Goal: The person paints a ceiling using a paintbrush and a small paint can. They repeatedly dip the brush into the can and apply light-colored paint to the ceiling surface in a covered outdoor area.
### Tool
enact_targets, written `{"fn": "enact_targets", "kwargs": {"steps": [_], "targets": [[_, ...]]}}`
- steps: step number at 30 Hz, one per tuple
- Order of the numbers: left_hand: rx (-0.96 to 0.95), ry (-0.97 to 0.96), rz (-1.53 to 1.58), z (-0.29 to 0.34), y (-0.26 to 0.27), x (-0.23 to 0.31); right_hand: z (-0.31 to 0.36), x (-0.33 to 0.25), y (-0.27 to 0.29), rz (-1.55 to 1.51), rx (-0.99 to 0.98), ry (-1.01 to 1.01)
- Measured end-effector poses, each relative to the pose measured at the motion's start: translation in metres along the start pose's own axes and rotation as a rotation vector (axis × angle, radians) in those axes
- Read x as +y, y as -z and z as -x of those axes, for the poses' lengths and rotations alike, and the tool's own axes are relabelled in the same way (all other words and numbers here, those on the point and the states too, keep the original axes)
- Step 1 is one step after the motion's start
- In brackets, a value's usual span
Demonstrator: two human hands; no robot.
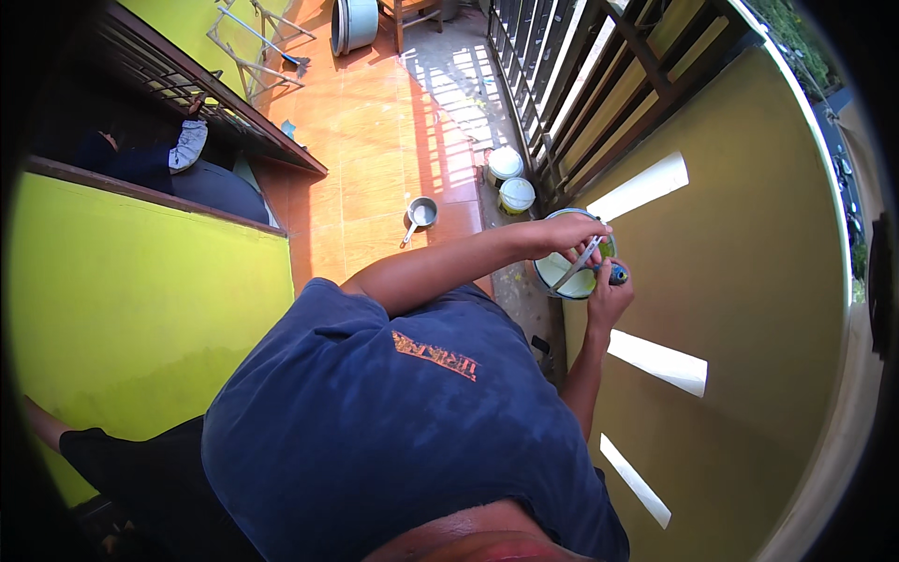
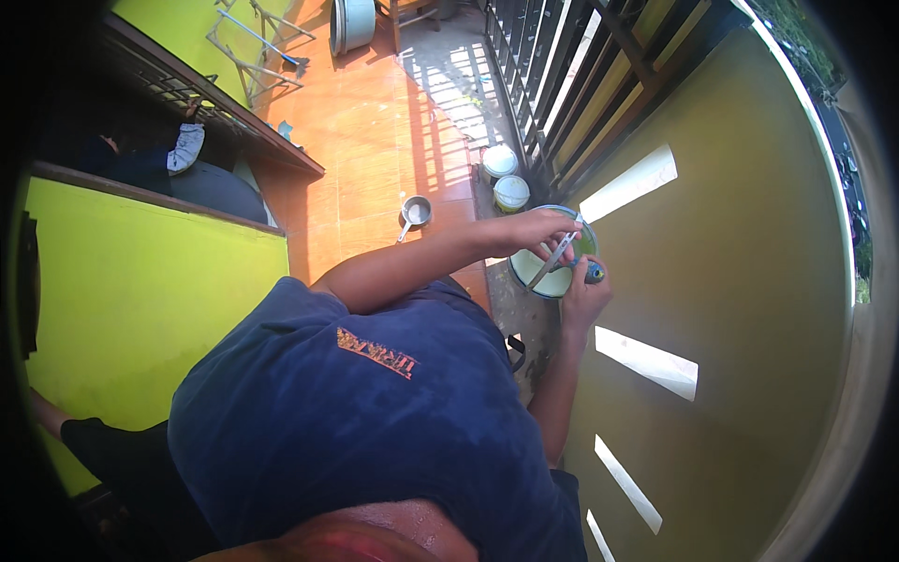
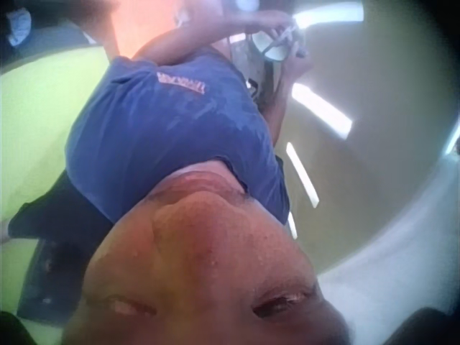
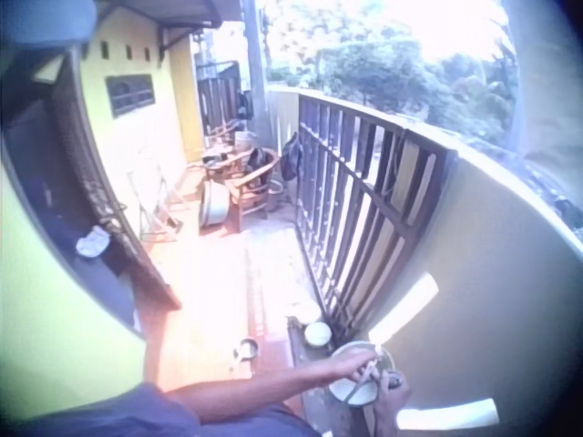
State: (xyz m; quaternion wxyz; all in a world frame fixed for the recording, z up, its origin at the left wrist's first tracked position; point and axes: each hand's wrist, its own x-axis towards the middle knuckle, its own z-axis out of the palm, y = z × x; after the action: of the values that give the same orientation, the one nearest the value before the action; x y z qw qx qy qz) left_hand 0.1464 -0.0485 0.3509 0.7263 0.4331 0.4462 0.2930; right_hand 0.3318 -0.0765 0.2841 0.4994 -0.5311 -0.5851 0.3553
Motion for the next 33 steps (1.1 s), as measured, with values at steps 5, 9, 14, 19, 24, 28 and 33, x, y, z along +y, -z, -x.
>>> {"fn": "enact_targets", "kwargs": {"steps": [5, 9, 14, 19, 24, 28, 33], "targets": [[-0.028, 0.002, -0.009, -0.001, 0.005, 0.000, -0.007, 0.007, -0.003, 0.066, 0.002, -0.009], [-0.014, 0.047, -0.004, 0.016, 0.009, -0.002, 0.001, 0.011, -0.002, -0.206, 0.106, -0.181], [-0.029, 0.040, 0.057, 0.056, 0.004, -0.008, 0.057, 0.009, 0.004, -0.459, 0.329, -0.302], [0.011, 0.095, 0.062, 0.078, -0.003, -0.019, 0.109, -0.003, 0.000, -0.395, 0.455, -0.295], [-0.067, 0.110, 0.043, 0.068, -0.017, -0.022, 0.149, -0.007, 0.003, -0.622, 0.820, -0.319], [-0.177, 0.146, 0.008, 0.047, -0.027, -0.017, 0.178, 0.000, 0.007, -0.835, 1.029, -0.332], [-0.342, 0.179, -0.077, 0.002, -0.034, 0.001, 0.180, 0.009, -0.007, -1.088, 1.232, -0.324]]}}
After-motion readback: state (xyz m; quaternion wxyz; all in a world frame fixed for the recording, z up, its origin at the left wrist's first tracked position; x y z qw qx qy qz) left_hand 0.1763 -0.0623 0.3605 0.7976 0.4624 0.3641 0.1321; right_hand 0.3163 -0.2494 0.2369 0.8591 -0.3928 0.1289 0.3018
